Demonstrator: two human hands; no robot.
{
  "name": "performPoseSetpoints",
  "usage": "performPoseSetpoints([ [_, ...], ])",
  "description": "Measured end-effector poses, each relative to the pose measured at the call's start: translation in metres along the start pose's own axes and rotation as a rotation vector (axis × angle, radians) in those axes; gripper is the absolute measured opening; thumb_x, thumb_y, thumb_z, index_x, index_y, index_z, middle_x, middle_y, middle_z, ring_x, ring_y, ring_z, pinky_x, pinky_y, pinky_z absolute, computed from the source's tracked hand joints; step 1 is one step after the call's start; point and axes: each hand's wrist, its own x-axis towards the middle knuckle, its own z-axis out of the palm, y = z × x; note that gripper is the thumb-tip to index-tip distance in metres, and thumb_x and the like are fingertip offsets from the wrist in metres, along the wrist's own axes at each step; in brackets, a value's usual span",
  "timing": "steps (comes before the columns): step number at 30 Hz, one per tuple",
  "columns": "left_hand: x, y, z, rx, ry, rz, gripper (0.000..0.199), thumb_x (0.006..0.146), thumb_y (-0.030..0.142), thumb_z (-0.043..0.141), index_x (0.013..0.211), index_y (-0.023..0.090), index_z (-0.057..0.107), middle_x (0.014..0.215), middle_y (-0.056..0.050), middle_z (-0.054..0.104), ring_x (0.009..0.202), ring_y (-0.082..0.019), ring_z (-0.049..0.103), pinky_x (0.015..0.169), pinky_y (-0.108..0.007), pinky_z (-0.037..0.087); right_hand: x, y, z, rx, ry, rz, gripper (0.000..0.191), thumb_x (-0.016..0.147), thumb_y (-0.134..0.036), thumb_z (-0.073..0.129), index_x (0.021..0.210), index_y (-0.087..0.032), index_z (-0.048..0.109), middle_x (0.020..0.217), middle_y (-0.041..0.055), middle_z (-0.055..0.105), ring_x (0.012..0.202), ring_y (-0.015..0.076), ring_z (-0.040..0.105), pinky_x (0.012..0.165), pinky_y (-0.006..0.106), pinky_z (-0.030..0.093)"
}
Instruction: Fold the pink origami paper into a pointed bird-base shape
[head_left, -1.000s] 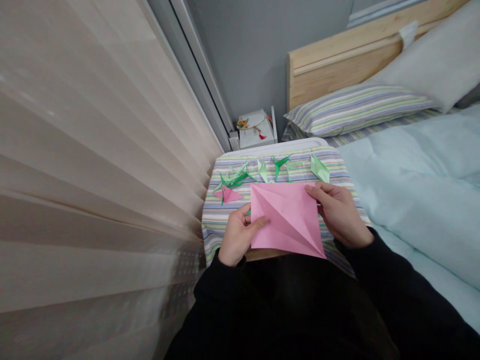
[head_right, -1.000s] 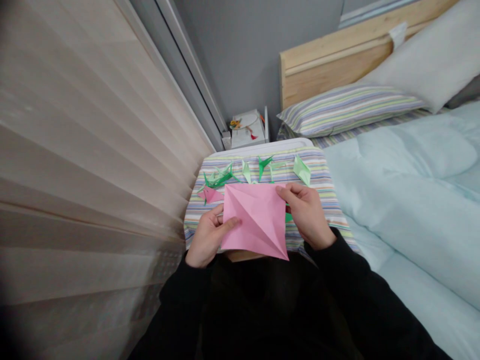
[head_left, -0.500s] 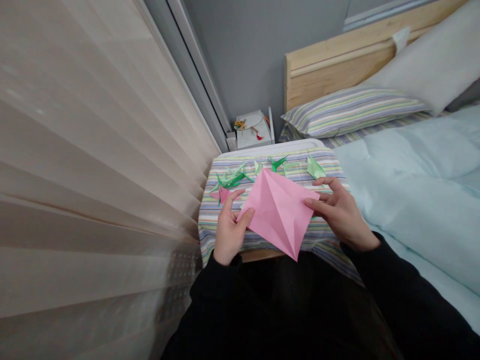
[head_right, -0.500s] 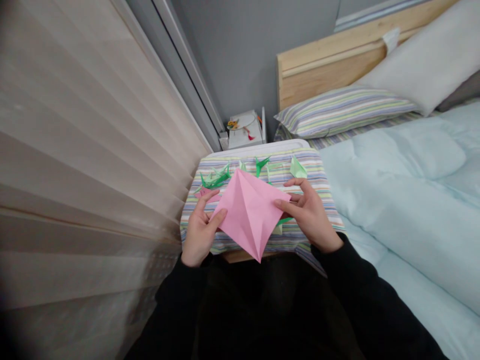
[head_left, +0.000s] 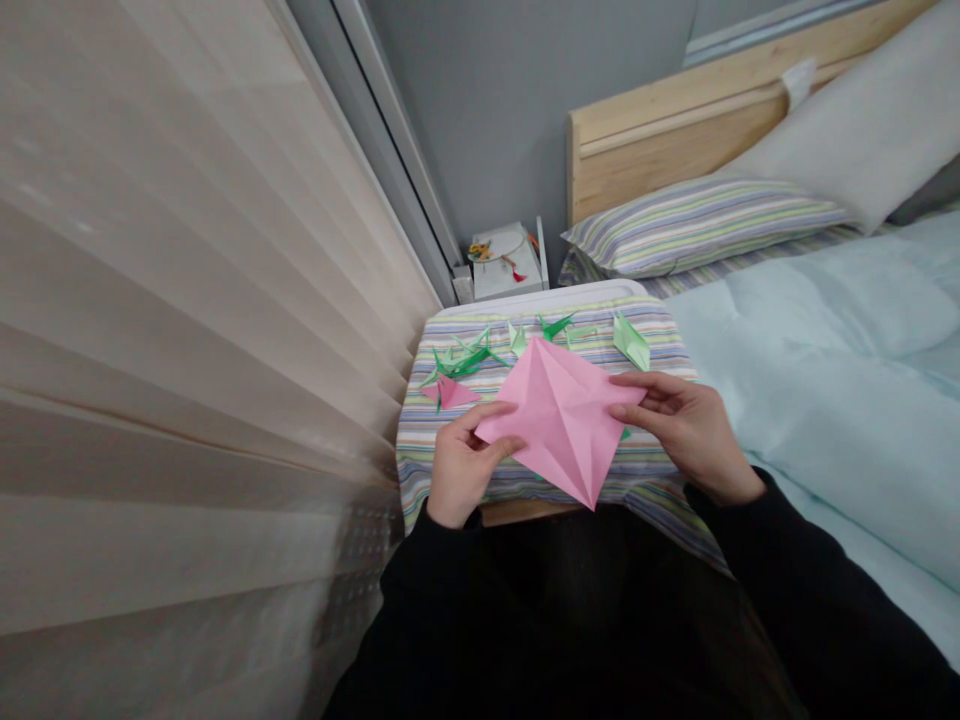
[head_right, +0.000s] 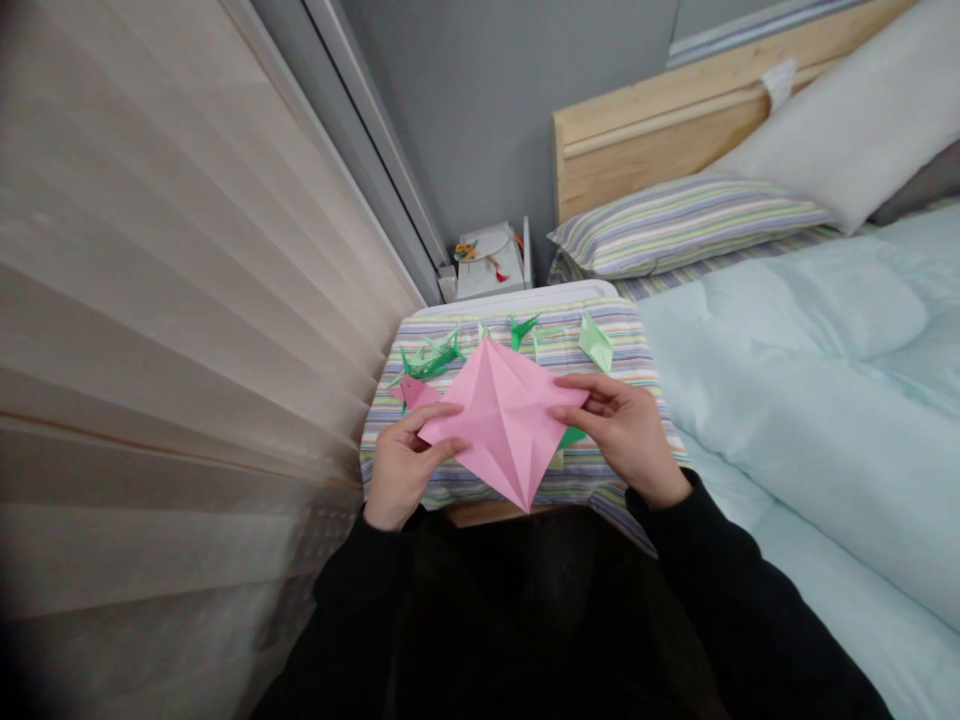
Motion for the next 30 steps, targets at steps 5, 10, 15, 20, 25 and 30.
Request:
performPoseSetpoints([
  [5, 0.0, 0.001, 0.002, -0.013, 0.059, -0.006, 0.033, 0.066, 0.026, 0.094, 0.097, 0.018, 0.084, 0.094, -0.007, 0.081, 0.08, -0.019, 0.071, 0.073, -0.029, 0.056, -0.003, -0.002, -0.001, -0.084, 0.031, -0.057, 0.037, 0.064, -0.037, 0.095, 0.095, -0.023, 0.084, 0.086, 0.0049, 0.082, 0.075, 0.0231, 0.074, 0.078, 0.042, 0.066],
  [10, 0.001, -0.003, 0.002, -0.076, 0.146, -0.008, 0.023, 0.076, 0.027, 0.088, 0.095, 0.017, 0.083, 0.079, -0.002, 0.076, 0.062, -0.012, 0.059, 0.059, -0.023, 0.049, -0.008, -0.008, 0.001, -0.202, 0.08, -0.17, 0.024, 0.07, -0.031, 0.091, 0.091, -0.025, 0.084, 0.085, 0.0033, 0.081, 0.08, 0.025, 0.074, 0.086, 0.045, 0.063],
  [15, 0.0, -0.009, -0.001, -0.158, 0.131, -0.049, 0.03, 0.087, 0.044, 0.078, 0.103, 0.019, 0.082, 0.072, -0.001, 0.069, 0.059, -0.012, 0.059, 0.058, -0.023, 0.053, -0.006, -0.007, -0.001, -0.128, 0.109, -0.165, 0.026, 0.067, -0.029, 0.092, 0.091, -0.025, 0.085, 0.083, 0.0027, 0.081, 0.073, 0.0211, 0.069, 0.073, 0.039, 0.06],
  [20, 0.0, -0.01, -0.003, -0.263, 0.042, -0.096, 0.046, 0.083, 0.056, 0.081, 0.11, 0.019, 0.081, 0.079, -0.004, 0.073, 0.065, -0.016, 0.067, 0.065, -0.03, 0.061, -0.004, -0.003, -0.002, -0.076, 0.14, -0.112, 0.029, 0.065, -0.031, 0.093, 0.092, -0.024, 0.085, 0.083, 0.0027, 0.08, 0.071, 0.0194, 0.065, 0.073, 0.038, 0.059],
  [25, 0.002, -0.005, -0.001, -0.012, 0.031, -0.031, 0.04, 0.067, 0.033, 0.095, 0.104, 0.02, 0.085, 0.093, -0.006, 0.079, 0.067, -0.015, 0.065, 0.059, -0.025, 0.052, -0.003, 0.001, -0.002, -0.213, 0.072, -0.18, 0.027, 0.073, -0.033, 0.09, 0.097, -0.023, 0.083, 0.089, 0.0046, 0.079, 0.078, 0.0225, 0.067, 0.078, 0.041, 0.055],
  [30, 0.005, -0.004, 0.0, 0.094, 0.131, 0.097, 0.01, 0.074, 0.029, 0.089, 0.078, 0.021, 0.085, 0.079, -0.004, 0.072, 0.076, -0.018, 0.066, 0.07, -0.029, 0.053, -0.001, 0.003, -0.006, -0.421, 0.044, -0.432, 0.007, 0.083, -0.029, 0.083, 0.08, -0.024, 0.079, 0.088, 0.0054, 0.071, 0.088, 0.0245, 0.067, 0.087, 0.043, 0.051],
])
